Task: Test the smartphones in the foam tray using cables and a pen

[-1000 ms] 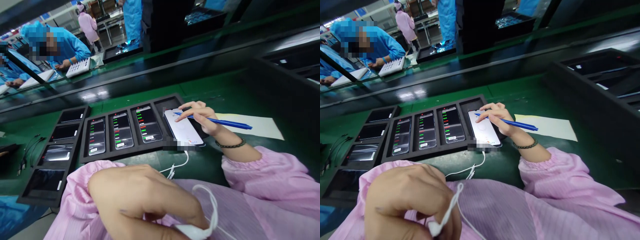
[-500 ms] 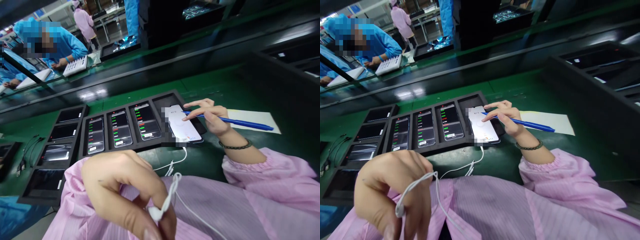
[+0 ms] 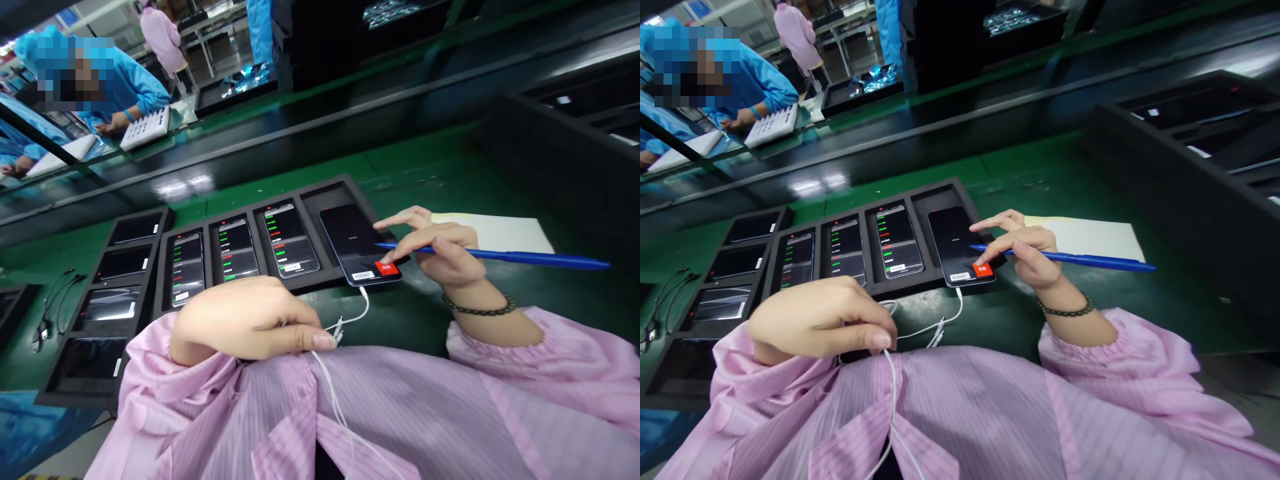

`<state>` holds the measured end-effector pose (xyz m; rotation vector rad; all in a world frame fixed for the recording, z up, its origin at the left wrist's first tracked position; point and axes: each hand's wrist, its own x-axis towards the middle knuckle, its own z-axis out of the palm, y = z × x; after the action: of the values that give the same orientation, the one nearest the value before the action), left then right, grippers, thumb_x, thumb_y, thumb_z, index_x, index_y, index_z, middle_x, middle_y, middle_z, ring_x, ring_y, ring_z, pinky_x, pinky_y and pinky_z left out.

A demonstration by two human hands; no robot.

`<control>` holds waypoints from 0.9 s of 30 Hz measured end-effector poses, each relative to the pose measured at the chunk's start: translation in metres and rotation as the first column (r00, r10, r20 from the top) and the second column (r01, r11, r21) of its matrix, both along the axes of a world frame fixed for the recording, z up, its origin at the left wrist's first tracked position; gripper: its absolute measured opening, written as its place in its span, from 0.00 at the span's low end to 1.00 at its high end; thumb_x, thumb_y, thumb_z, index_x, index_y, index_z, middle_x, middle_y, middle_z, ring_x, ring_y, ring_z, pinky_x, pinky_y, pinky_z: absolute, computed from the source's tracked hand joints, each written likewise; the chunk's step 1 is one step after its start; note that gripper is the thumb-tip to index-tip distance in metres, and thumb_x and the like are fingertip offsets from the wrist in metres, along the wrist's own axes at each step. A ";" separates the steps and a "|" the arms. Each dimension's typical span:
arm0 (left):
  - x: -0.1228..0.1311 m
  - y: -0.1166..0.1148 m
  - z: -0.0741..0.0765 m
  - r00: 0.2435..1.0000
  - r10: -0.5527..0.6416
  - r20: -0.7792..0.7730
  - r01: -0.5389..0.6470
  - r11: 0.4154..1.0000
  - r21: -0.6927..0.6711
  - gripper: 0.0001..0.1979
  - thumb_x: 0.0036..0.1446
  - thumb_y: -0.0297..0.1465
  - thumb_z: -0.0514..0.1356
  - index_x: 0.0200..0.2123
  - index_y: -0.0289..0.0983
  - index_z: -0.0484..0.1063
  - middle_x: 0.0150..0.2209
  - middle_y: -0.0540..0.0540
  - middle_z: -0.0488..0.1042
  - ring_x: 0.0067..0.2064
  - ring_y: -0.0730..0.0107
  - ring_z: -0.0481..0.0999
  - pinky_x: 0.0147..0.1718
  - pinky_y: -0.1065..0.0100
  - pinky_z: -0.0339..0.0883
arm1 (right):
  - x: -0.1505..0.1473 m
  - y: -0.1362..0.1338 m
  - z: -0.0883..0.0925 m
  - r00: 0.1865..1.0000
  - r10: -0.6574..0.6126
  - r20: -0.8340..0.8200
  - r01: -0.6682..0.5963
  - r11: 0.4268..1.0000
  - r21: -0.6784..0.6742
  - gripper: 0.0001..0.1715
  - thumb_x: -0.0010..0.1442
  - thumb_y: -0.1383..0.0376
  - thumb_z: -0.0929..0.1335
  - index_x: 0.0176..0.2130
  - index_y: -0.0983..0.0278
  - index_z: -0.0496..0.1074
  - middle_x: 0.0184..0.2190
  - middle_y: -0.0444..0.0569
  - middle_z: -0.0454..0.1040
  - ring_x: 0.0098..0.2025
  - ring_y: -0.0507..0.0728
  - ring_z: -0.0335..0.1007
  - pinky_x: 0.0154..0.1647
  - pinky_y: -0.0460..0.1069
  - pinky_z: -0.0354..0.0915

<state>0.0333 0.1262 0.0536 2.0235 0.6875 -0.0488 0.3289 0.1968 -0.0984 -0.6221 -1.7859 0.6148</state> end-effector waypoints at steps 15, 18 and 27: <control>0.101 -0.005 -0.082 0.843 0.423 -0.332 -0.250 0.855 0.455 0.30 0.71 0.48 0.47 0.36 0.33 0.81 0.34 0.38 0.81 0.41 0.52 0.83 0.40 0.59 0.75 | -0.001 0.007 -0.006 0.967 -0.229 -0.112 0.223 0.973 -0.067 0.29 0.58 0.40 0.63 0.23 0.54 0.80 0.18 0.50 0.75 0.36 0.68 0.74 0.51 0.67 0.60; 0.108 -0.006 -0.086 0.817 0.450 -0.360 -0.245 0.837 0.489 0.27 0.72 0.44 0.48 0.39 0.32 0.81 0.34 0.36 0.81 0.42 0.52 0.83 0.42 0.58 0.76 | -0.003 0.007 -0.009 0.964 -0.260 -0.055 0.257 0.965 -0.059 0.30 0.60 0.39 0.61 0.23 0.52 0.79 0.20 0.48 0.76 0.36 0.67 0.74 0.52 0.67 0.61; 0.110 -0.005 -0.085 0.870 0.376 -0.318 -0.238 0.887 0.397 0.17 0.67 0.29 0.51 0.40 0.32 0.81 0.39 0.36 0.83 0.44 0.50 0.83 0.41 0.57 0.76 | 0.002 0.000 0.001 0.961 -0.274 0.034 0.274 0.962 0.005 0.30 0.61 0.41 0.62 0.23 0.54 0.80 0.24 0.53 0.77 0.35 0.68 0.73 0.43 0.67 0.60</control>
<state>0.1433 0.1210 -0.0311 2.2320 1.3551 -0.1495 0.3314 0.1967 -0.0971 -0.8669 -1.6924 0.4155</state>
